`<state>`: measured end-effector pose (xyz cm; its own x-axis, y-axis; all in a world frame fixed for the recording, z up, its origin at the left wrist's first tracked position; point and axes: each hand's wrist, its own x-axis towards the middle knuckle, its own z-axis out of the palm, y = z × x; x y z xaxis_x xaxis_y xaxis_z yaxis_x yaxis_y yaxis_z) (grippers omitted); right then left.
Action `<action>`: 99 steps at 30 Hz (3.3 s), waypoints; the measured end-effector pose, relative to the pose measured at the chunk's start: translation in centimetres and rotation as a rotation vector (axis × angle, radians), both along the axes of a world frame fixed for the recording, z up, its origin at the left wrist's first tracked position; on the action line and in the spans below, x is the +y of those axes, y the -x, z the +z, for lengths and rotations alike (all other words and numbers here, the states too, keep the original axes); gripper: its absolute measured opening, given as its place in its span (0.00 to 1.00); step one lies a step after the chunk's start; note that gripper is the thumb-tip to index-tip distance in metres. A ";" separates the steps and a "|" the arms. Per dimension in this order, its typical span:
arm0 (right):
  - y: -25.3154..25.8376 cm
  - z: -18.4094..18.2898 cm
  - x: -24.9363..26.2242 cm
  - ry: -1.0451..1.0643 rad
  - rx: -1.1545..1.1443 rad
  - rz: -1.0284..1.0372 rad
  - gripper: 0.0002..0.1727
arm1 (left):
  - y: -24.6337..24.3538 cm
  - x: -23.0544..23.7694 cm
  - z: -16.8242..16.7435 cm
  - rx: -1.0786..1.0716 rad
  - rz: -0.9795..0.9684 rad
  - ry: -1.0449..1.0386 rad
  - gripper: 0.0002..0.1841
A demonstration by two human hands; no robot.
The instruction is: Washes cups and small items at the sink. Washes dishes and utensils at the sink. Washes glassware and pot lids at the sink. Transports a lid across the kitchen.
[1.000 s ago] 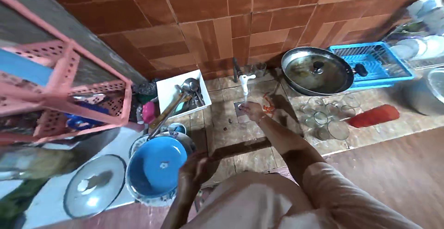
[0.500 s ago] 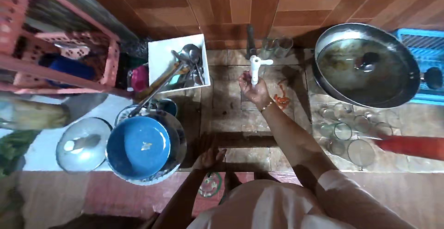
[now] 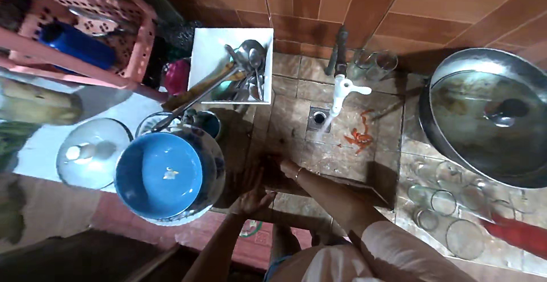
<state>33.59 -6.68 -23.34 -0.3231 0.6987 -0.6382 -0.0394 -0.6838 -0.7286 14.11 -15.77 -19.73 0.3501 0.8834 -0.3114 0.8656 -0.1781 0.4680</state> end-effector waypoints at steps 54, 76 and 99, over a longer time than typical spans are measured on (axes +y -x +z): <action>-19.6 -3.4 5.5 -0.640 -1.036 -0.059 0.38 | -0.4 -0.3 0.7 0.051 0.036 0.087 0.47; -12.6 1.1 6.6 -0.134 0.067 -0.797 0.16 | -0.1 -0.4 -0.2 0.022 -0.019 -0.164 0.46; -30.1 14.6 -7.3 0.081 -0.816 0.605 0.22 | -0.9 0.9 2.9 0.168 0.009 0.436 0.38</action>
<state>63.70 -13.98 -8.74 -0.0527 0.5075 -0.8600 0.8172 -0.4730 -0.3292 15.04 -14.85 -16.87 0.2560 0.6605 -0.7058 0.9364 0.0120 0.3508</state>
